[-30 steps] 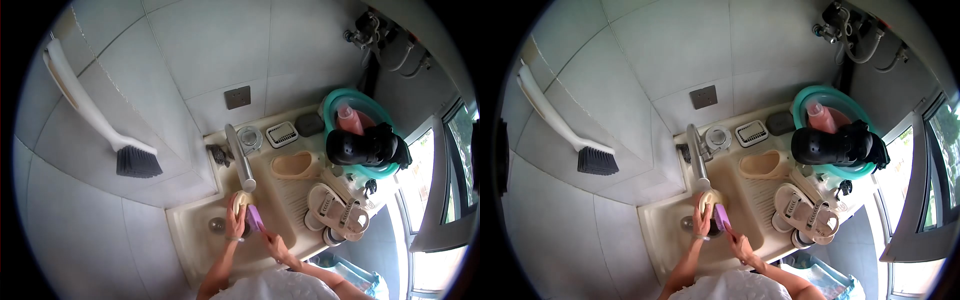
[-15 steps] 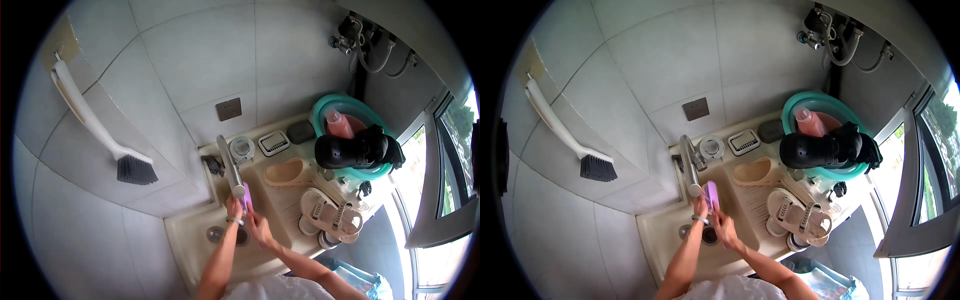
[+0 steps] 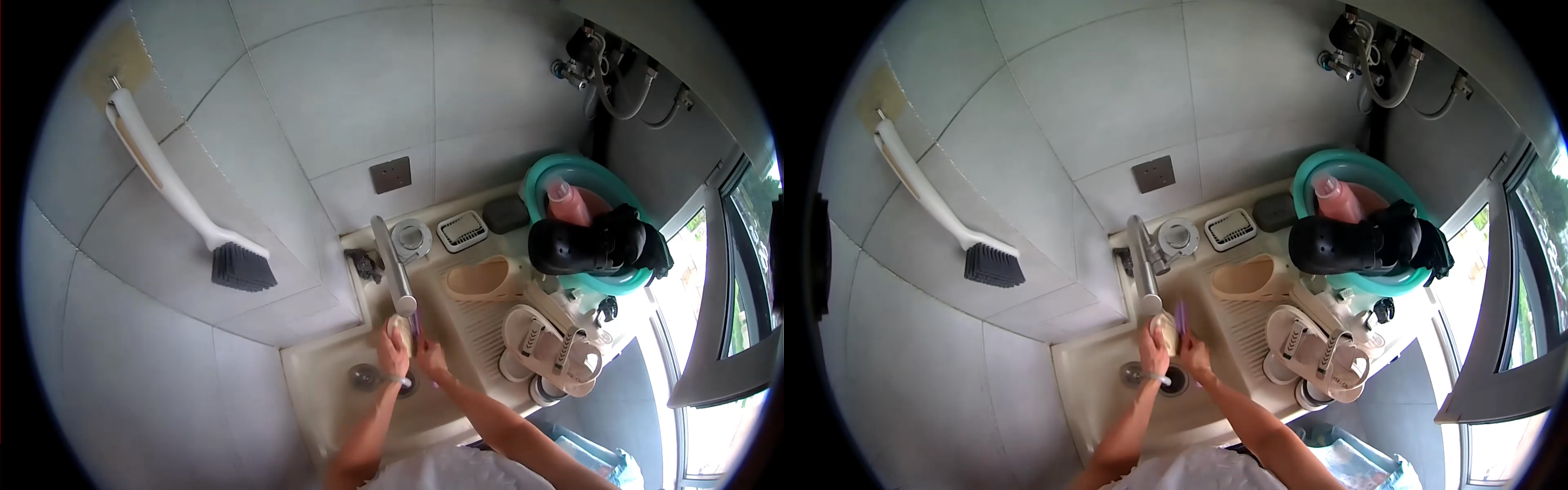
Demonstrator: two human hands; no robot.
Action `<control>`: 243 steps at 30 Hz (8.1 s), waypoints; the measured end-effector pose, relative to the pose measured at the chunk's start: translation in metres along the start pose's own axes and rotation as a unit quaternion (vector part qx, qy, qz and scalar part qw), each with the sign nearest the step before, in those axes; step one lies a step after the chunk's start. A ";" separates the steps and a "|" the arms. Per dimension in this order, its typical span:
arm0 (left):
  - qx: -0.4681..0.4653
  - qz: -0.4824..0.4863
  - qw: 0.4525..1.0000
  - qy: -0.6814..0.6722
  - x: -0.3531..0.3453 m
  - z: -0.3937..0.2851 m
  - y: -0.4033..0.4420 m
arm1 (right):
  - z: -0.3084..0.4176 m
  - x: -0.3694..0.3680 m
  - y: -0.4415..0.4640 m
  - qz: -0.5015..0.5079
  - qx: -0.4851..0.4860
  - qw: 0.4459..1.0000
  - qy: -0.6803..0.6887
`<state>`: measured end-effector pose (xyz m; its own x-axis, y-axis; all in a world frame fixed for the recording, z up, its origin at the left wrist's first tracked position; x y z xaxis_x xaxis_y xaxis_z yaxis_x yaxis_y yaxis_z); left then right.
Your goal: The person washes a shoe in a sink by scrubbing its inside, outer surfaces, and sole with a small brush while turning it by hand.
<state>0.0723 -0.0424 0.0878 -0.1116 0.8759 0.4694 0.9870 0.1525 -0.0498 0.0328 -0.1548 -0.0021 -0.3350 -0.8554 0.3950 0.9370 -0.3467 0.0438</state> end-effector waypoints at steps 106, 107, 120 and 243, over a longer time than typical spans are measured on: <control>0.094 0.155 0.970 -0.165 -0.031 0.117 0.004 | 0.089 0.056 -0.070 0.149 0.132 0.969 -0.147; 0.090 0.168 0.970 -0.151 -0.029 0.106 0.003 | 0.082 0.061 -0.061 0.149 0.114 0.971 -0.151; 0.192 0.227 0.916 -0.268 -0.054 0.111 0.005 | 0.068 0.079 -0.041 0.174 0.050 0.968 -0.175; 0.320 0.469 0.530 -0.629 -0.034 0.075 -0.020 | 0.109 0.059 -0.045 0.088 0.111 0.988 -0.068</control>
<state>0.0474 -0.0410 0.0072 0.0080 0.2531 -0.9674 0.4793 -0.8500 -0.2184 -0.0179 -0.1477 0.1191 -0.1619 -0.8305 0.5330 0.9833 -0.0906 0.1576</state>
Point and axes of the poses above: each hand's wrist, its own y-axis towards the middle knuckle, its own x-axis out of the back of the hand, z = x × y, the point moved 5 cm from there along y, towards the middle knuckle, and after that the axes turned 14 degrees about x, right-handed, at the moved point
